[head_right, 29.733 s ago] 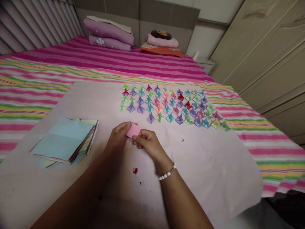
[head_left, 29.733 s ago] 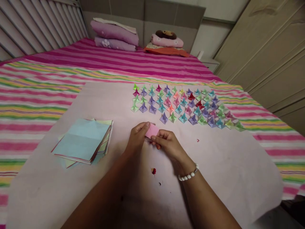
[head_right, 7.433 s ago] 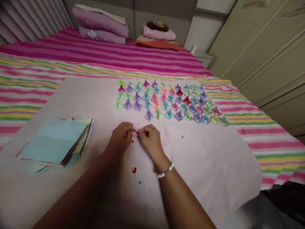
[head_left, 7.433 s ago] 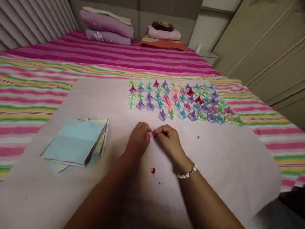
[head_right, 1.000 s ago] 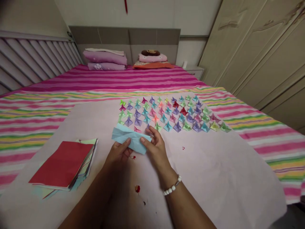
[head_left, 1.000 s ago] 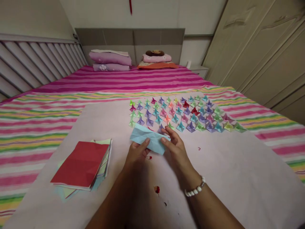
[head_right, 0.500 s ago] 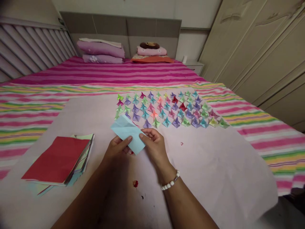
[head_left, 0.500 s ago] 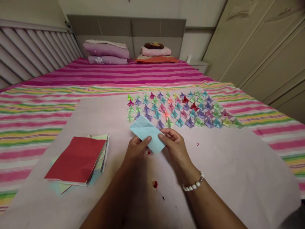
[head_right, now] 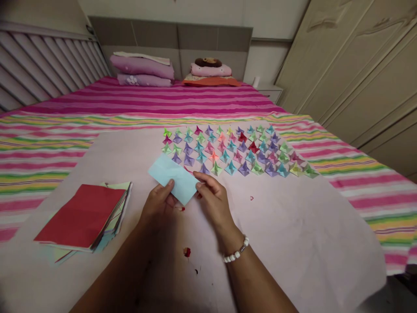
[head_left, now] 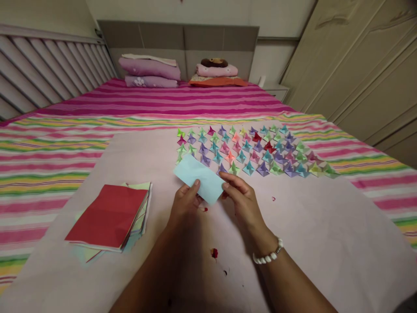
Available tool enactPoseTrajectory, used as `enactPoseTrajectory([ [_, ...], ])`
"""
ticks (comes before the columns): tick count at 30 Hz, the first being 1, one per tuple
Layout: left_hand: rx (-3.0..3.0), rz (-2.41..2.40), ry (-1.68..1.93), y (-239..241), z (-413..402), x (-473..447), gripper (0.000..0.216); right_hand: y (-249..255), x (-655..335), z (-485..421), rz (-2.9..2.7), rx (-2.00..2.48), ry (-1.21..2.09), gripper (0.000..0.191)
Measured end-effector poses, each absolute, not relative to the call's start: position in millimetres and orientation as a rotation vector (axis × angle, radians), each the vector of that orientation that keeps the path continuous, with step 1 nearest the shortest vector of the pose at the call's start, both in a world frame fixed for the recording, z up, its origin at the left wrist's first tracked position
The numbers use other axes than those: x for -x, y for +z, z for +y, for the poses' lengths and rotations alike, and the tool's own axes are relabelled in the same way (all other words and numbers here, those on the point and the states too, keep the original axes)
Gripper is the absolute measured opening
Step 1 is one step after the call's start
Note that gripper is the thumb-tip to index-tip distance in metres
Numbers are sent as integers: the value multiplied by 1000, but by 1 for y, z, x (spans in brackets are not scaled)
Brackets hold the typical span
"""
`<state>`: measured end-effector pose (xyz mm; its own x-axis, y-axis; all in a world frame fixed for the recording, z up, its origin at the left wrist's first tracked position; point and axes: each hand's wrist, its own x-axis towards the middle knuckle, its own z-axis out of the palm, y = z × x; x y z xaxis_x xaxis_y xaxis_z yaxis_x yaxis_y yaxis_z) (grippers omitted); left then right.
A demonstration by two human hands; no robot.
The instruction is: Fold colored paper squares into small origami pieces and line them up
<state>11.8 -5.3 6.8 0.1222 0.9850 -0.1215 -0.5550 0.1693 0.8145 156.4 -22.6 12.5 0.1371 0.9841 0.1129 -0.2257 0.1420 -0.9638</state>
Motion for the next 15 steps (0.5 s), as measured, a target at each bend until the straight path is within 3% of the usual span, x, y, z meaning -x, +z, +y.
enactPoseTrajectory([
  [6, -610, 642, 1311, 8, -4, -12, 38, 9, -154, -24, -1308, 948, 990, 48],
  [15, -634, 623, 1329, 7, -4, -11, 27, 12, -151, -26, -1406, 1031, 822, 25],
])
